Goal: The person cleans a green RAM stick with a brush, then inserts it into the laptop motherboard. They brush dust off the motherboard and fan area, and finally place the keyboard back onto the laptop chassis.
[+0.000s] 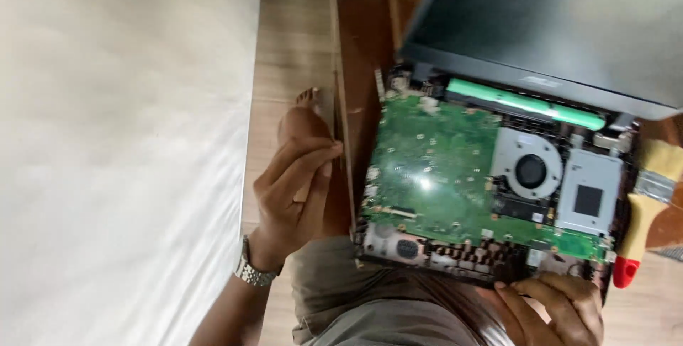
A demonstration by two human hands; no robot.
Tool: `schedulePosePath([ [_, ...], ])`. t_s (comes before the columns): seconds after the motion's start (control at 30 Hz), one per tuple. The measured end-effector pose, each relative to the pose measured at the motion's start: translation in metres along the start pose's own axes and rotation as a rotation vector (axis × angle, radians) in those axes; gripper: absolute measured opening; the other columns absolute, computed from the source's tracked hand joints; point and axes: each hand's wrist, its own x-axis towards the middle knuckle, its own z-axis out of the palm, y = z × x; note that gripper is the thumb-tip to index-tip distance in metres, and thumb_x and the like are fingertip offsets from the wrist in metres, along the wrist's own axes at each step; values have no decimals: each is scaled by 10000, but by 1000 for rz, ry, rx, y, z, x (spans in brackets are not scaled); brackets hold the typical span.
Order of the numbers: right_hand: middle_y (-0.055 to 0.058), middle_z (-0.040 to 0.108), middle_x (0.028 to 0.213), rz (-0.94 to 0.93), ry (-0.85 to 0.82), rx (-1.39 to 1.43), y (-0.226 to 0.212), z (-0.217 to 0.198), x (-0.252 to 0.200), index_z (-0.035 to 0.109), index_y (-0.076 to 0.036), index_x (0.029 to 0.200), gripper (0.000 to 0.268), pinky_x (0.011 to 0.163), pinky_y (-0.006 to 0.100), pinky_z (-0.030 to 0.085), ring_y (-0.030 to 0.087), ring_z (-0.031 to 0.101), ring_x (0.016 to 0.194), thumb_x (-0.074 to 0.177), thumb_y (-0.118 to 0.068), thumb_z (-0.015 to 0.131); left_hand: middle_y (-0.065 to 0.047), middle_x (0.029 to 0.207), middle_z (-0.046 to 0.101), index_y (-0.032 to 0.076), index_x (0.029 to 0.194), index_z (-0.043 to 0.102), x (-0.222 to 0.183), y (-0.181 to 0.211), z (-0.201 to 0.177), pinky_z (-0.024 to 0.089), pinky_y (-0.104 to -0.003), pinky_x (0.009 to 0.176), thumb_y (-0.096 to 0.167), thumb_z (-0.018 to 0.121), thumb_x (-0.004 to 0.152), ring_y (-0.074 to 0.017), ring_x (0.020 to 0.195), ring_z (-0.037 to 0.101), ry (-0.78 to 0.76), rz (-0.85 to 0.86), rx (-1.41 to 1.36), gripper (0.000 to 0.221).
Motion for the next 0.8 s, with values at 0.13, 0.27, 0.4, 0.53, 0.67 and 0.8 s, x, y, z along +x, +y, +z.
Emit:
schedulePosePath([
  [0.13, 49, 803, 963, 5, -118, -48, 1, -8, -7, 879, -63, 979, 275, 920, 464, 589, 319, 706, 947, 900, -281, 1027, -224, 1146, 770, -101, 1131, 737, -73, -16, 9, 710, -327, 788, -57, 667, 1070, -323, 991, 792, 52, -109, -90, 103],
  [0.27, 68, 823, 919, -91, -195, -137, 8, -17, -4, 902, -61, 913, 275, 889, 462, 579, 336, 728, 924, 931, -317, 1001, -176, 1107, 808, -20, 1132, 787, -88, 18, 10, 606, -387, 808, 130, 695, 1086, -264, 939, 764, -58, -81, -78, 182],
  [0.4, 74, 846, 989, 11, -151, -187, -5, -15, -14, 897, -50, 931, 223, 923, 451, 551, 367, 720, 961, 987, -222, 1027, -241, 1258, 737, -86, 1285, 725, -89, 24, 3, 605, -500, 888, 293, 705, 1141, -388, 1041, 751, -77, -37, -152, 406],
  [0.53, 182, 820, 916, -110, -61, -94, 11, -11, -15, 906, 51, 931, 242, 847, 509, 587, 393, 682, 902, 936, -152, 1037, -243, 1230, 698, -110, 1264, 712, -86, 22, 10, 670, -483, 905, 180, 911, 1024, -364, 992, 723, -28, -11, -156, 426],
  [0.67, 203, 758, 995, -100, 101, 9, 8, 7, -24, 842, 97, 919, 227, 803, 579, 593, 389, 711, 825, 971, -63, 994, -232, 1220, 777, -110, 1245, 737, -93, 23, 16, 730, -422, 950, 184, 923, 964, -331, 1031, 809, -1, -117, -267, 447],
  [0.8, 210, 711, 1054, -43, 133, 43, 1, 17, -19, 737, 36, 983, 211, 803, 549, 588, 390, 696, 877, 1030, -72, 912, -139, 1217, 855, 15, 1228, 782, -85, 26, 9, 714, -369, 983, 285, 964, 891, -245, 1077, 867, -83, -304, -259, 469],
])
